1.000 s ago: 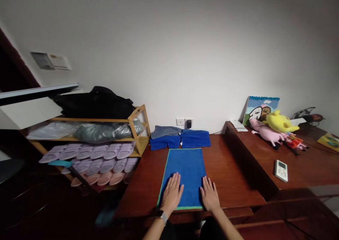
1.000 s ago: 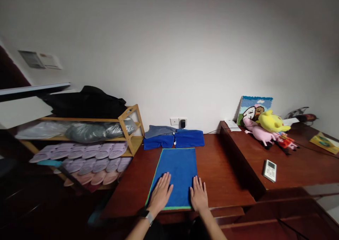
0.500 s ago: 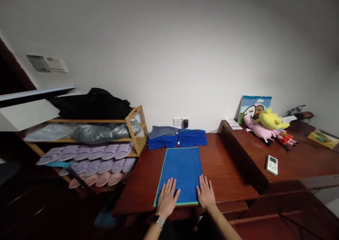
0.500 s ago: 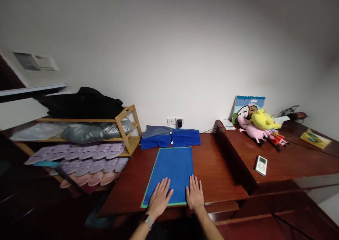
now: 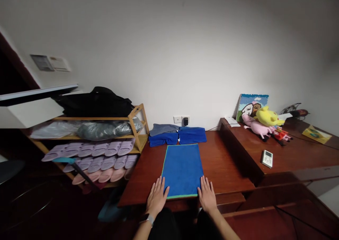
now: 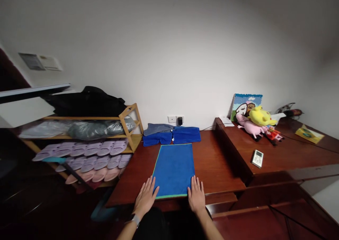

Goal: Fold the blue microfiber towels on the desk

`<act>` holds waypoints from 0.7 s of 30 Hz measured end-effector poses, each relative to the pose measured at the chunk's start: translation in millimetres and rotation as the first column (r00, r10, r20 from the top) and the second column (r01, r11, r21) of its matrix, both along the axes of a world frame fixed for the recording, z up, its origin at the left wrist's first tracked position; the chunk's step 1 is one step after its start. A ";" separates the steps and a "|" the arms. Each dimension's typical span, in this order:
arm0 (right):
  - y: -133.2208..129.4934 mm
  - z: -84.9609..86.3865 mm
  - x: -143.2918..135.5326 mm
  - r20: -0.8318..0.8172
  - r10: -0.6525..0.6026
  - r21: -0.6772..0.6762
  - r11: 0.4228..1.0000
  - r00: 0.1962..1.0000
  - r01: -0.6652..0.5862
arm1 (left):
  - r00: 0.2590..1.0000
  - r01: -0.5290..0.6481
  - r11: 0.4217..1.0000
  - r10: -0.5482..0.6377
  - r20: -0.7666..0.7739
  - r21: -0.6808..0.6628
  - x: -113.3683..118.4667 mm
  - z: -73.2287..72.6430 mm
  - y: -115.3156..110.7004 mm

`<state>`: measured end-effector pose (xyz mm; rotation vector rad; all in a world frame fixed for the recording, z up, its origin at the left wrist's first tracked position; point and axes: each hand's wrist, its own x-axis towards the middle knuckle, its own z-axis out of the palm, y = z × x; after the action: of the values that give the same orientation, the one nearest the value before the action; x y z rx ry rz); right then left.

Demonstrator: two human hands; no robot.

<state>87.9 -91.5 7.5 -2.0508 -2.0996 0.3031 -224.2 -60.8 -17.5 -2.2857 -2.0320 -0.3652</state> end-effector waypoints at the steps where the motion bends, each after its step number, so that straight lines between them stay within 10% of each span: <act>1: -2.0 -0.7 0.0 -0.001 0.002 0.000 1.000 1.000 -0.002 | 1.000 0.001 1.000 -0.001 0.001 0.000 -0.1 0.4 -0.1; 10: 0.6 -2.7 0.4 -0.034 -0.009 0.015 1.000 0.999 0.009 | 1.000 0.005 0.998 -0.006 0.017 0.060 11.5 12.5 0.4; 21: 3.3 -12.1 3.5 -0.028 0.043 -0.009 0.999 0.999 -0.044 | 0.874 0.484 0.873 -0.481 0.069 -0.051 179.9 27.7 22.7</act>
<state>91.4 -88.2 -4.6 -1.9964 -2.1327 0.3472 -44.4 -38.1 10.2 -2.8412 -1.4780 -0.3896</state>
